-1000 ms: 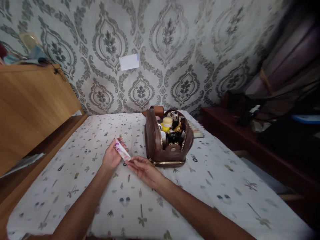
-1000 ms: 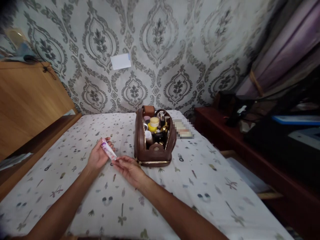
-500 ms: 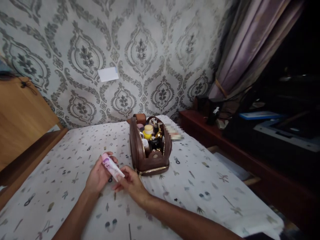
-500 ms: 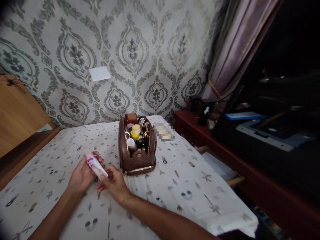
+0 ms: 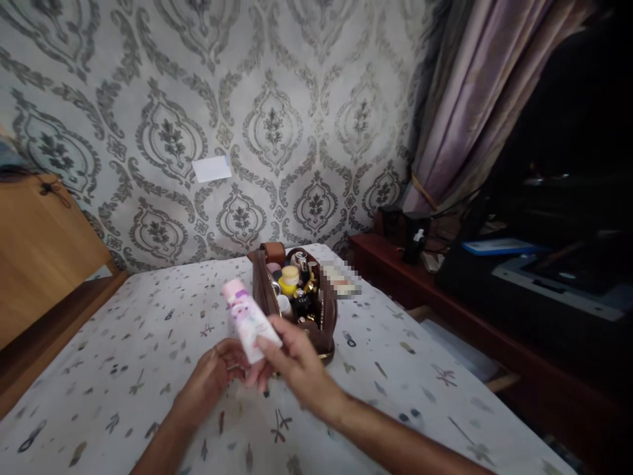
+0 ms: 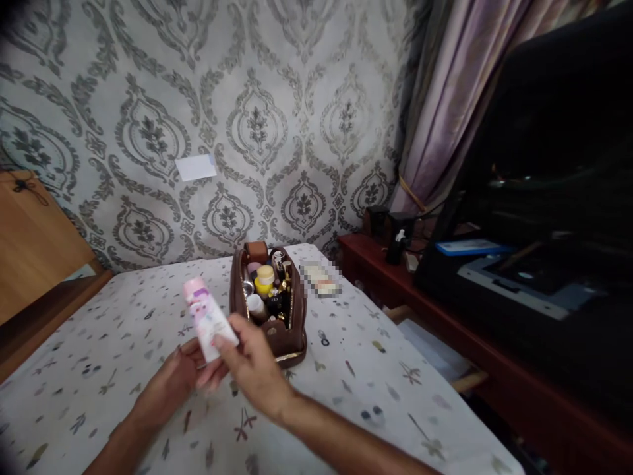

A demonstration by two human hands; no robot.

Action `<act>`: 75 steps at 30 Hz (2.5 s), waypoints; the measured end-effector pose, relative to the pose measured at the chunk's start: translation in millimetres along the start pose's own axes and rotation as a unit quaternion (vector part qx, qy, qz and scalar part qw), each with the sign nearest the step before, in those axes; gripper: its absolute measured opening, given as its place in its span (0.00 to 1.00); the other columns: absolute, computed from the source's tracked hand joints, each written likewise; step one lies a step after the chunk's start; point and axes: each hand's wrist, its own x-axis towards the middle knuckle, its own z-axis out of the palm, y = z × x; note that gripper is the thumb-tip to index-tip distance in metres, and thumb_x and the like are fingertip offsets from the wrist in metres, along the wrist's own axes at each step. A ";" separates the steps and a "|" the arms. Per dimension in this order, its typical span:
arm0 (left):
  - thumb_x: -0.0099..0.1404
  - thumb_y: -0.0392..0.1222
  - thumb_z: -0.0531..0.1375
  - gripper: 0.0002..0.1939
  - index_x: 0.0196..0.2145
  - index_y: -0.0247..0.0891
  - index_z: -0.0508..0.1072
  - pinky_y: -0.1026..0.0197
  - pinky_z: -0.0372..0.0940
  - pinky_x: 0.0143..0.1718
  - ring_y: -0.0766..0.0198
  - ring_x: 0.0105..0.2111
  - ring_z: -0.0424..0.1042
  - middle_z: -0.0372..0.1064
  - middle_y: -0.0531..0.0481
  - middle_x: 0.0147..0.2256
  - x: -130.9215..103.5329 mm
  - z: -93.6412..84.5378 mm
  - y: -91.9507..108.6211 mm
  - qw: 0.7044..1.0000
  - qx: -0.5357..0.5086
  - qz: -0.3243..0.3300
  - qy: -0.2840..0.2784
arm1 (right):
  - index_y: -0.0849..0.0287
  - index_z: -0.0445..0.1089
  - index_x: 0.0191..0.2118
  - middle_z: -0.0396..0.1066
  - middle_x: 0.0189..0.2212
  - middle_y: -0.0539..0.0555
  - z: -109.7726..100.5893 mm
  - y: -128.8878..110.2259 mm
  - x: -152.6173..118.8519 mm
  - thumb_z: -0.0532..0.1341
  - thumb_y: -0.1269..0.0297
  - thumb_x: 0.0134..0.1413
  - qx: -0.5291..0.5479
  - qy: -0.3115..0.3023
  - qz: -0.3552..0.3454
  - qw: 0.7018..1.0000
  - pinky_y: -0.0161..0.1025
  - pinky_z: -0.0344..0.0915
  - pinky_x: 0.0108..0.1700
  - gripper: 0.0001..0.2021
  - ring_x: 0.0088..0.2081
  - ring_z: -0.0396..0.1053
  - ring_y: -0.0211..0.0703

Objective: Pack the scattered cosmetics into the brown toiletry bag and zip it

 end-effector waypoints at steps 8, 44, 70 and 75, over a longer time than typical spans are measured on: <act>0.60 0.62 0.64 0.27 0.40 0.33 0.78 0.60 0.62 0.33 0.58 0.32 0.71 0.73 0.40 0.32 5.9 -3.6 4.1 0.999 0.046 -0.011 -0.023 | 0.61 0.69 0.34 0.73 0.19 0.51 -73.1 -97.0 57.0 0.71 0.55 0.47 -0.195 0.123 -0.035 0.972 0.28 0.65 0.20 0.16 0.19 0.71 0.36; 0.55 0.66 0.65 0.29 0.38 0.36 0.80 0.62 0.62 0.30 0.59 0.30 0.71 0.75 0.41 0.30 16.3 -25.6 -15.9 0.993 0.077 -0.079 -0.040 | 0.68 0.77 0.38 0.78 0.35 0.62 -95.7 -107.8 164.2 0.61 0.75 0.49 -0.808 0.015 0.119 0.576 0.33 0.64 0.39 0.10 0.40 0.74 0.46; 0.55 0.69 0.62 0.31 0.40 0.37 0.79 0.62 0.62 0.33 0.60 0.32 0.71 0.75 0.43 0.32 13.1 -22.6 -11.5 0.985 0.142 -0.073 -0.069 | 0.57 0.76 0.30 0.73 0.27 0.52 -72.7 -80.6 141.6 0.61 0.66 0.53 -0.766 0.018 0.069 0.638 0.35 0.52 0.28 0.06 0.30 0.68 0.41; 0.55 0.70 0.62 0.32 0.41 0.38 0.78 0.62 0.62 0.33 0.59 0.33 0.71 0.76 0.43 0.33 11.8 -23.4 -11.9 0.982 0.154 -0.068 -0.082 | 0.60 0.77 0.31 0.73 0.26 0.51 -85.3 -90.1 142.4 0.58 0.72 0.54 -0.753 0.049 0.036 0.655 0.34 0.52 0.30 0.09 0.29 0.66 0.38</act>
